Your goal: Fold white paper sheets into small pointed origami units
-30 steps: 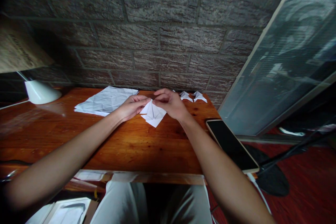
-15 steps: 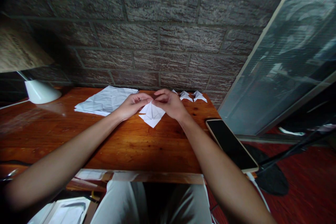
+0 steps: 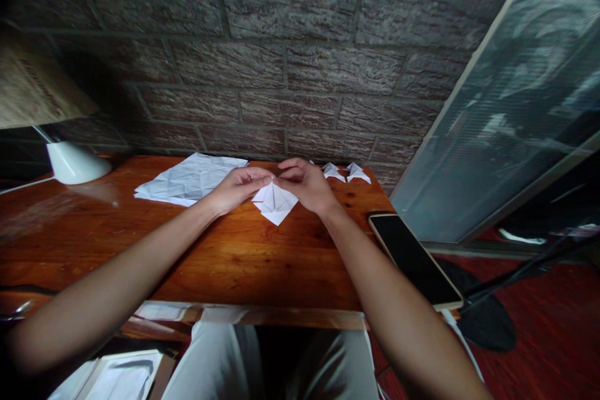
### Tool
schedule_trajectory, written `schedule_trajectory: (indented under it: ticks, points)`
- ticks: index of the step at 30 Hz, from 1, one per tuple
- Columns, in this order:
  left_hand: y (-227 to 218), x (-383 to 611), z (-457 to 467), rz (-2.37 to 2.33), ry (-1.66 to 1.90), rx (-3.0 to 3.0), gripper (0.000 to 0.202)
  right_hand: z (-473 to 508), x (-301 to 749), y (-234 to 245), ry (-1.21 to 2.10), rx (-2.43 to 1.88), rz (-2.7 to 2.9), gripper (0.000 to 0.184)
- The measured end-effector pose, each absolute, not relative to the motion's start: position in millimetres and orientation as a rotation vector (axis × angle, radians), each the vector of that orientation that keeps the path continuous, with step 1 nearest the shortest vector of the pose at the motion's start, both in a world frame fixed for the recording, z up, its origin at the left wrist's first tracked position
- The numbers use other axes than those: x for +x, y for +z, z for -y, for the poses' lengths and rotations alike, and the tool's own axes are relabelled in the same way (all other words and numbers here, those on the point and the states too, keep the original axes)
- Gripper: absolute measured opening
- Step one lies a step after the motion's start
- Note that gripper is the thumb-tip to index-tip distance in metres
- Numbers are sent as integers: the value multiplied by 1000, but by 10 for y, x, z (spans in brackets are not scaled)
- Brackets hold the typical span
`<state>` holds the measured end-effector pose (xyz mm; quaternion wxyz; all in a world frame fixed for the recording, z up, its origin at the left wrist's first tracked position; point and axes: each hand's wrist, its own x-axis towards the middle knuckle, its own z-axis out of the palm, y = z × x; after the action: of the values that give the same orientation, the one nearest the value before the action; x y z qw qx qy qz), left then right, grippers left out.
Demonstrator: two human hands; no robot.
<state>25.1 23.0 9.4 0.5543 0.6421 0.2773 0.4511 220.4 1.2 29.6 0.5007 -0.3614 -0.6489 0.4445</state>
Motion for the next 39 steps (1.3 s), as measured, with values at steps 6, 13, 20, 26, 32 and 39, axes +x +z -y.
schedule_trajectory:
  ticks: [6,13,20,26,32,39]
  points:
    - [111,216,-232,-645,976,1452,36,2,2199,294,1061,-871,1601,48]
    - [118,212,-226,-624,978,1471,33,10,2186,295,1053,-880,1600,47]
    - [114,231,-216,-661,1051,1534,32,8,2177,300,1031,-861,1601,44]
    - [117,260,-199,-654,1083,1481,34,15,2160,298,985,-866,1609,45]
    - [93,293,-210,-627,1060,1368,36,5,2168,300,971,-889,1596,43]
    - [83,276,-227,-672,1075,1351,37,-3,2181,291,947,-898,1610,42]
